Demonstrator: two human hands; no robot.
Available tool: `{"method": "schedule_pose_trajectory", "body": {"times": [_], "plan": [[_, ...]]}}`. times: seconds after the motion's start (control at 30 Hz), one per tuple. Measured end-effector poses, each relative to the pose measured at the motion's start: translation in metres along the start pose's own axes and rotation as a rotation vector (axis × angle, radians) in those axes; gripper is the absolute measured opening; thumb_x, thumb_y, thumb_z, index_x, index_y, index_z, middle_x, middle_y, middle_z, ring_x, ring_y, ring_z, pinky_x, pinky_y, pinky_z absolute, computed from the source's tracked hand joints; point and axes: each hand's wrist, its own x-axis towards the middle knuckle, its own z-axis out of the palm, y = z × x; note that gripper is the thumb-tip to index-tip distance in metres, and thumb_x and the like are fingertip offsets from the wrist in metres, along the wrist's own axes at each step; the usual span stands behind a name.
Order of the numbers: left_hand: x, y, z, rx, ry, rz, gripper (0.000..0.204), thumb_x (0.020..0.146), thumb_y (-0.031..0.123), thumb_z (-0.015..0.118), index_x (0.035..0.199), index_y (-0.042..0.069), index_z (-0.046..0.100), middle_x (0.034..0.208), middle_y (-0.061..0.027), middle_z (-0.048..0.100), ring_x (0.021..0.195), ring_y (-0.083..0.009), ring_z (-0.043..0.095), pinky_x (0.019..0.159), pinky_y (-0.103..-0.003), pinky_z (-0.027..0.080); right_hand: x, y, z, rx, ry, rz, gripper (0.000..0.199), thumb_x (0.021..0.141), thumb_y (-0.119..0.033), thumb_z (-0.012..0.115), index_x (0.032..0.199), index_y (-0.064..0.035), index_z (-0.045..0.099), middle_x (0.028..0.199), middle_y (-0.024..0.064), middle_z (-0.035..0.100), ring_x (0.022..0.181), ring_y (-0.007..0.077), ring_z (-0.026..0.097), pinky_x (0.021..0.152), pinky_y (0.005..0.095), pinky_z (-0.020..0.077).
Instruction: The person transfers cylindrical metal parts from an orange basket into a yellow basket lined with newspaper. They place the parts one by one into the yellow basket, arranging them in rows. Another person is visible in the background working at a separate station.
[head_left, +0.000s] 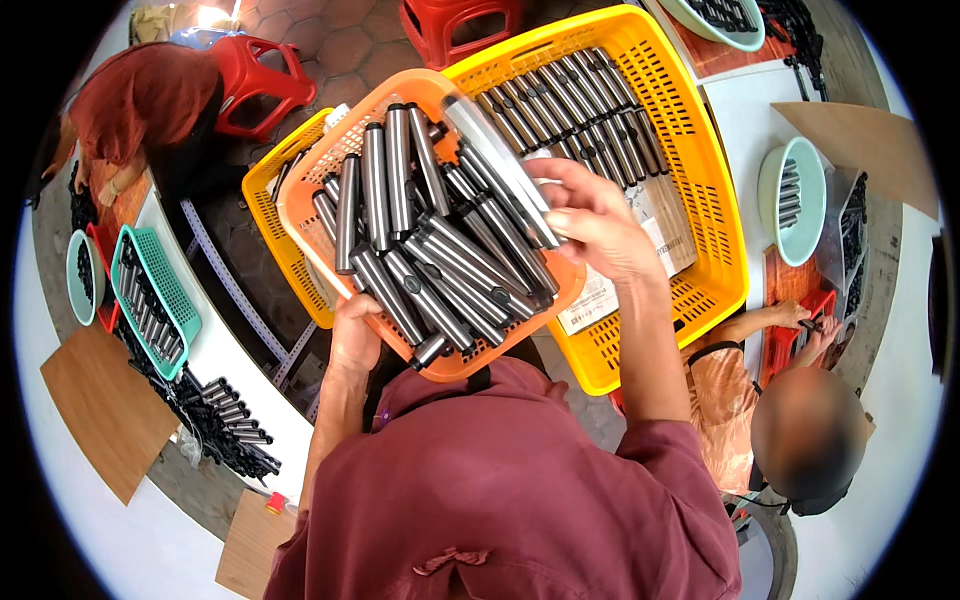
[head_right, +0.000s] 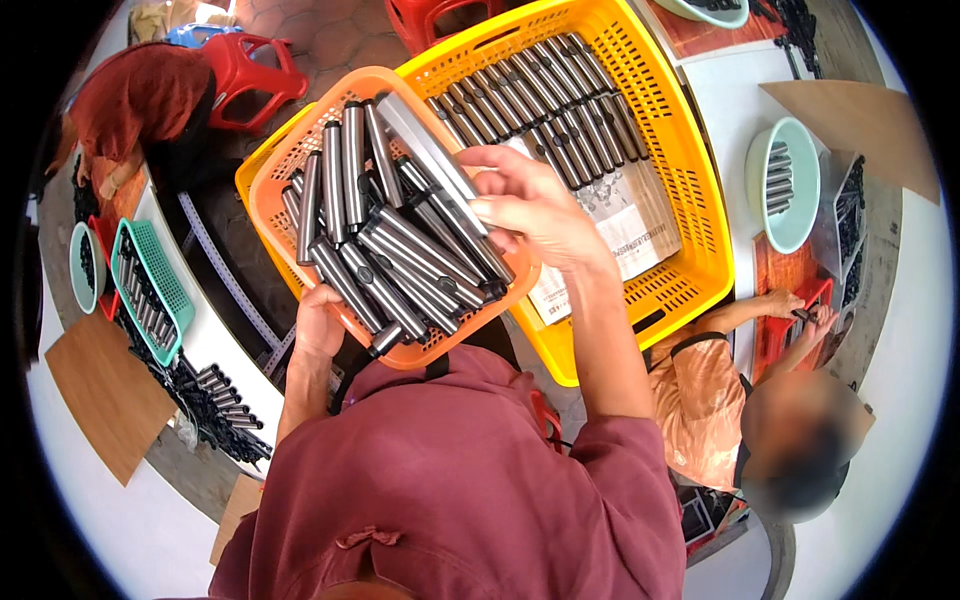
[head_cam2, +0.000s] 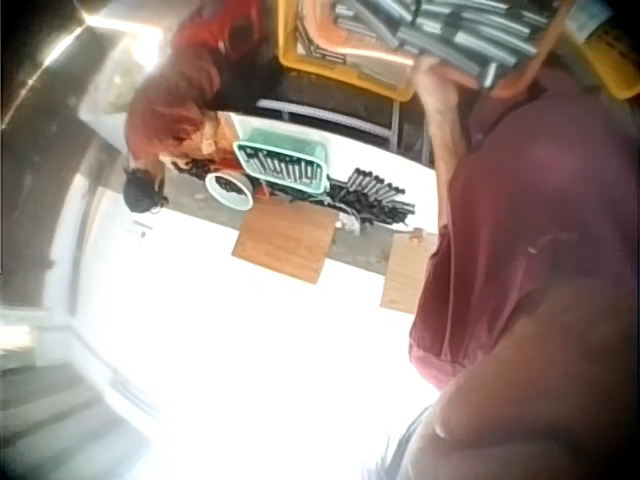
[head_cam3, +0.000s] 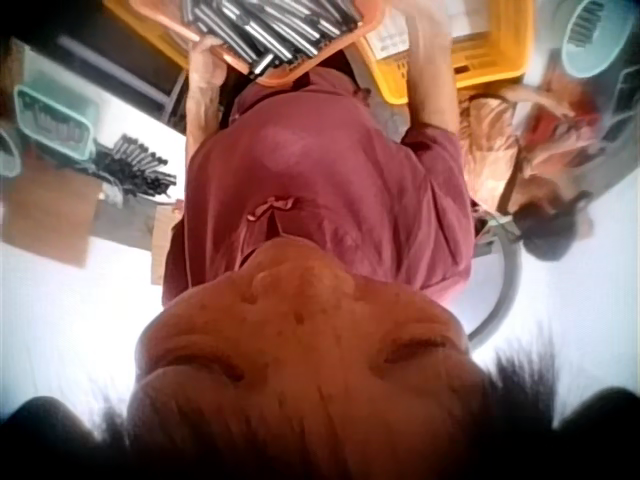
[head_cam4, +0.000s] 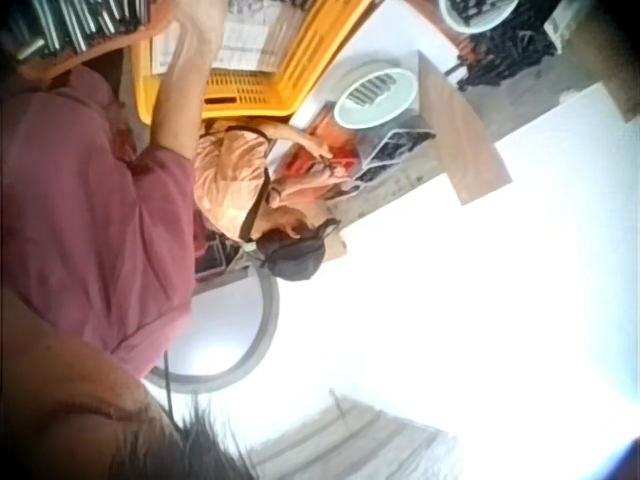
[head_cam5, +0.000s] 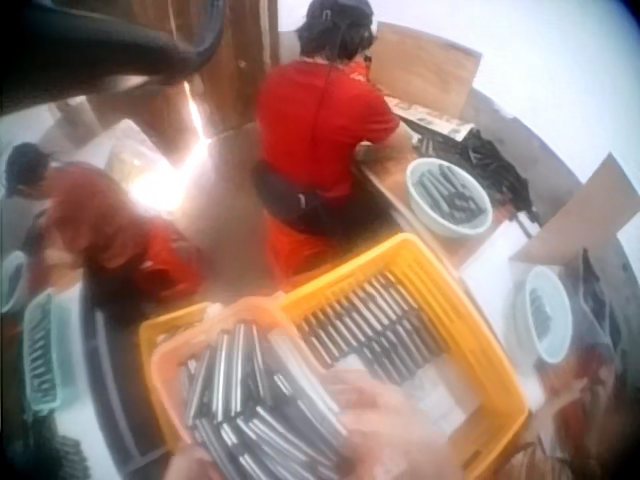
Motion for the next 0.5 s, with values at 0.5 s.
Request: {"method": "schedule_pose_trajectory", "body": {"times": [0.5], "plan": [[0.007,-0.011,-0.014,0.022,0.053,0.022,0.029,0.070,-0.003,0.046,0.096,0.000,0.058,0.080,-0.0056,0.062,0.066,-0.0176,0.060,0.062,-0.030,0.051,0.025,0.178,-0.174,-1.597,0.529,0.243,0.023,0.075,-0.016,0.064,0.090,0.0018,0.063,0.096,0.0233,0.062,0.082,0.0368,0.066,0.072,0.0437,0.0537]]}}
